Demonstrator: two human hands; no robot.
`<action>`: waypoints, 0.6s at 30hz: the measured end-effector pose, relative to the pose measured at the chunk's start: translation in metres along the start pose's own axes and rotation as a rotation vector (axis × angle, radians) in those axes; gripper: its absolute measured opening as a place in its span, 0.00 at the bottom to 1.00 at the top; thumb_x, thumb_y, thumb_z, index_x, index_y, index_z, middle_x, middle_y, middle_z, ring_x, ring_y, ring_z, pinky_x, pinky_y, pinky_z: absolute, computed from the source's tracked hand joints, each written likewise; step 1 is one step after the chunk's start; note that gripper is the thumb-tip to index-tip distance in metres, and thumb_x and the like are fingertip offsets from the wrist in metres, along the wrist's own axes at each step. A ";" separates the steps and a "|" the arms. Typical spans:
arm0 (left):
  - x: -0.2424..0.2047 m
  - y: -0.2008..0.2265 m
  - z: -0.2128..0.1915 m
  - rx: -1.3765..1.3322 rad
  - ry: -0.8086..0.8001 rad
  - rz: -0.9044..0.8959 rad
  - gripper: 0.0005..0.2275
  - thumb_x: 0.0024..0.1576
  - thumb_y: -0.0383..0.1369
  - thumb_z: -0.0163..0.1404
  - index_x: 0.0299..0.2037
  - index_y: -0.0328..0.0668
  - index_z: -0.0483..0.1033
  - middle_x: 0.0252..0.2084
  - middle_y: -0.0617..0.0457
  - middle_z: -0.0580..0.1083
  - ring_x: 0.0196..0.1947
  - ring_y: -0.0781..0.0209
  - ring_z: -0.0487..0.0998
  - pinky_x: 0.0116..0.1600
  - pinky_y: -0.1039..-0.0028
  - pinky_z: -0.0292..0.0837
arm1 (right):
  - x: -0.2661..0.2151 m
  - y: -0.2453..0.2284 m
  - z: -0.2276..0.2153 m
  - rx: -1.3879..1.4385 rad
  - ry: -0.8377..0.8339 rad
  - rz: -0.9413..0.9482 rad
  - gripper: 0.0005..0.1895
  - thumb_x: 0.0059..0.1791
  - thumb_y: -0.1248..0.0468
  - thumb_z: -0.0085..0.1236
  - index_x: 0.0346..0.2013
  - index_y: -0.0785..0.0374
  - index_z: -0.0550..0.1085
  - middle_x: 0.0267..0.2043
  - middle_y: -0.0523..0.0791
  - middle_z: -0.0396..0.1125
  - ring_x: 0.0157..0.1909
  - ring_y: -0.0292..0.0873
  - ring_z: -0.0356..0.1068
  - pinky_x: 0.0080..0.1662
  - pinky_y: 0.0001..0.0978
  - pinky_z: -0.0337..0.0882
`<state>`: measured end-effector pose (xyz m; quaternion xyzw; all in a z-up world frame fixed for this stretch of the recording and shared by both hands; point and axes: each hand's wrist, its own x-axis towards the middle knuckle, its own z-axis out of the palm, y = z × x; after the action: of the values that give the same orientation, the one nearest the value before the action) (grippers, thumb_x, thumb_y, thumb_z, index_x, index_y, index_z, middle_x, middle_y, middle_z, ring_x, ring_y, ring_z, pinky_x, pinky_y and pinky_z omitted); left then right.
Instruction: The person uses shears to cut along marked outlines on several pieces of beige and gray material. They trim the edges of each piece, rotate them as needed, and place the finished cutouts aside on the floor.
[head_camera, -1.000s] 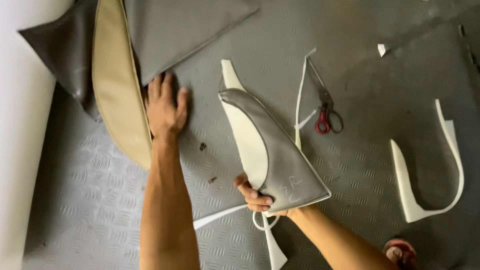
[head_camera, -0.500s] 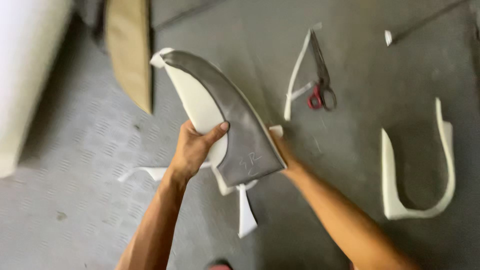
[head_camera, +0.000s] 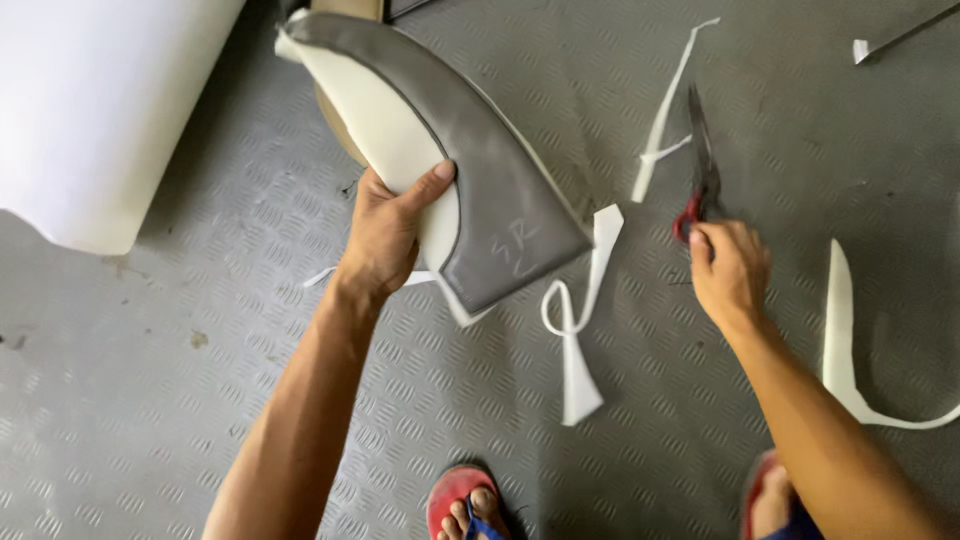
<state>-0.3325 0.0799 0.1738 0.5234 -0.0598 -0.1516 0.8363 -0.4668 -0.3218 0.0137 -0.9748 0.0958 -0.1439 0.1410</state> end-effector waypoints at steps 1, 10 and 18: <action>-0.006 0.008 0.000 0.038 0.011 -0.043 0.12 0.59 0.26 0.57 0.51 0.31 0.77 0.45 0.46 0.80 0.42 0.56 0.82 0.49 0.64 0.82 | -0.005 -0.001 -0.005 0.038 -0.065 0.079 0.16 0.56 0.61 0.58 0.57 0.60 0.70 0.50 0.47 0.73 0.54 0.51 0.72 0.59 0.47 0.69; -0.045 0.053 -0.013 0.152 -0.056 -0.121 0.12 0.56 0.26 0.57 0.50 0.31 0.78 0.45 0.43 0.81 0.42 0.53 0.84 0.51 0.61 0.84 | -0.007 -0.013 -0.033 0.325 -0.367 0.479 0.46 0.43 0.68 0.66 0.69 0.75 0.52 0.36 0.53 0.74 0.39 0.52 0.74 0.44 0.44 0.72; -0.026 0.050 -0.002 0.125 -0.016 0.059 0.15 0.59 0.24 0.56 0.55 0.29 0.72 0.48 0.42 0.79 0.45 0.53 0.83 0.53 0.59 0.84 | -0.026 -0.092 -0.088 1.582 -0.385 0.354 0.37 0.39 0.82 0.52 0.64 0.70 0.63 0.40 0.45 0.71 0.45 0.42 0.73 0.55 0.41 0.73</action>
<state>-0.3470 0.1097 0.2190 0.5713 -0.0912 -0.1269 0.8057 -0.5047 -0.2511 0.1161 -0.5661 0.0924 0.0247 0.8188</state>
